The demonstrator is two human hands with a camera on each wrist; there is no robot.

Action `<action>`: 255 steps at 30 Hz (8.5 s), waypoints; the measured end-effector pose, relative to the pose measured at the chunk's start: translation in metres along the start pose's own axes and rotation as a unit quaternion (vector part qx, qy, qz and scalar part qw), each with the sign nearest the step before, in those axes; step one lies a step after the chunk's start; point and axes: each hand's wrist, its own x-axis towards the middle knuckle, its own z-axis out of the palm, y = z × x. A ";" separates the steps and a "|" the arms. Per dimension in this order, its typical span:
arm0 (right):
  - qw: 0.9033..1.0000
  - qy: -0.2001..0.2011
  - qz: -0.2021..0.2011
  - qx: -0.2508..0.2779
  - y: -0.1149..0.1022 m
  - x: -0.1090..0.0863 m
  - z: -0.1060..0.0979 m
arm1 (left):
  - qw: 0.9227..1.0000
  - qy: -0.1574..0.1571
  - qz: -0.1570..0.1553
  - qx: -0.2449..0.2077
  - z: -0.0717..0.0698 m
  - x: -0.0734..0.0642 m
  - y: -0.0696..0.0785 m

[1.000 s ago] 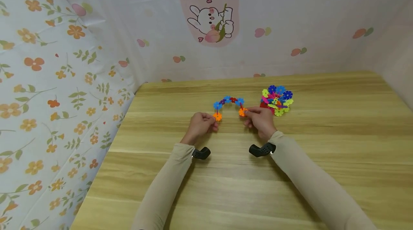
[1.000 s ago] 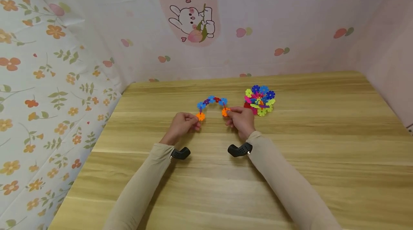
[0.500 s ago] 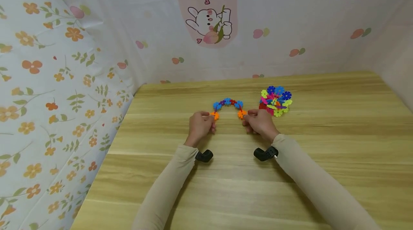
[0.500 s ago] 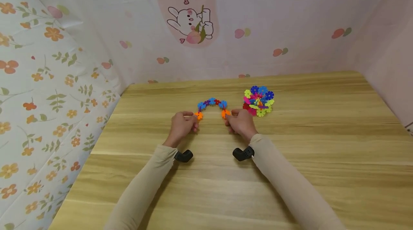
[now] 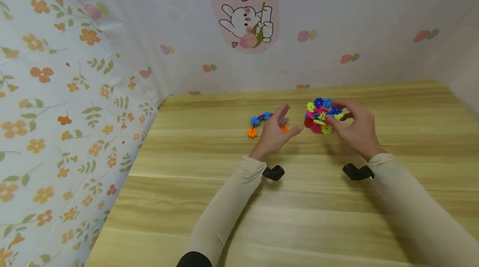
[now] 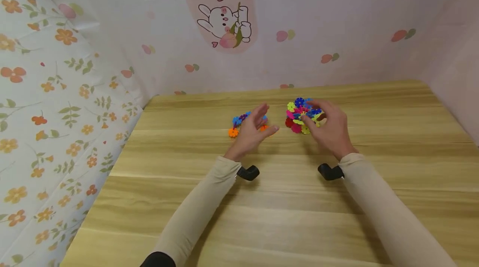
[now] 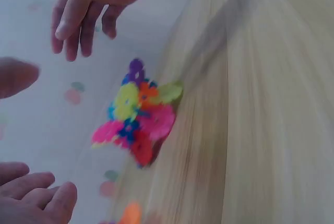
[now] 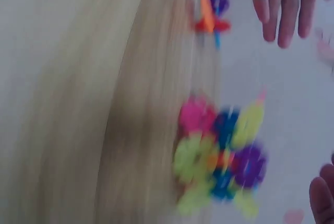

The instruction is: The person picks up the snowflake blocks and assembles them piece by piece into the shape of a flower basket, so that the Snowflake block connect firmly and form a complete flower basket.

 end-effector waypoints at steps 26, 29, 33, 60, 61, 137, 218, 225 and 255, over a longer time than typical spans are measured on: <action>0.941 -0.238 0.219 0.099 0.059 0.019 -0.005 | 0.986 0.059 -0.102 0.120 0.073 0.051 -0.001; 0.944 -0.234 0.213 0.092 0.052 0.016 -0.008 | 0.988 0.050 -0.092 0.114 0.072 0.046 0.002; 0.949 -0.231 0.197 0.080 0.032 0.009 -0.011 | 0.990 0.030 -0.088 0.110 0.062 0.033 0.012; 0.938 -0.244 0.184 0.162 -0.067 -0.066 0.034 | 0.993 -0.076 -0.086 -0.022 -0.025 -0.076 0.004; 0.937 -0.246 0.187 0.163 -0.066 -0.067 0.034 | 0.993 -0.079 -0.083 -0.026 -0.025 -0.076 0.002; 0.983 -0.135 0.090 0.089 -0.020 -0.042 0.025 | 0.995 0.028 0.084 0.045 -0.064 -0.086 0.009; 0.960 -0.222 0.151 0.074 -0.022 -0.047 0.033 | 0.998 0.031 0.009 0.045 -0.058 -0.083 0.004; 0.890 -0.278 0.284 0.225 -0.020 -0.048 0.040 | 0.997 -0.039 -0.054 -0.045 -0.055 -0.078 -0.005; 0.799 -0.201 0.410 0.392 0.031 0.035 0.066 | 0.990 0.037 -0.134 -0.036 -0.047 0.042 -0.050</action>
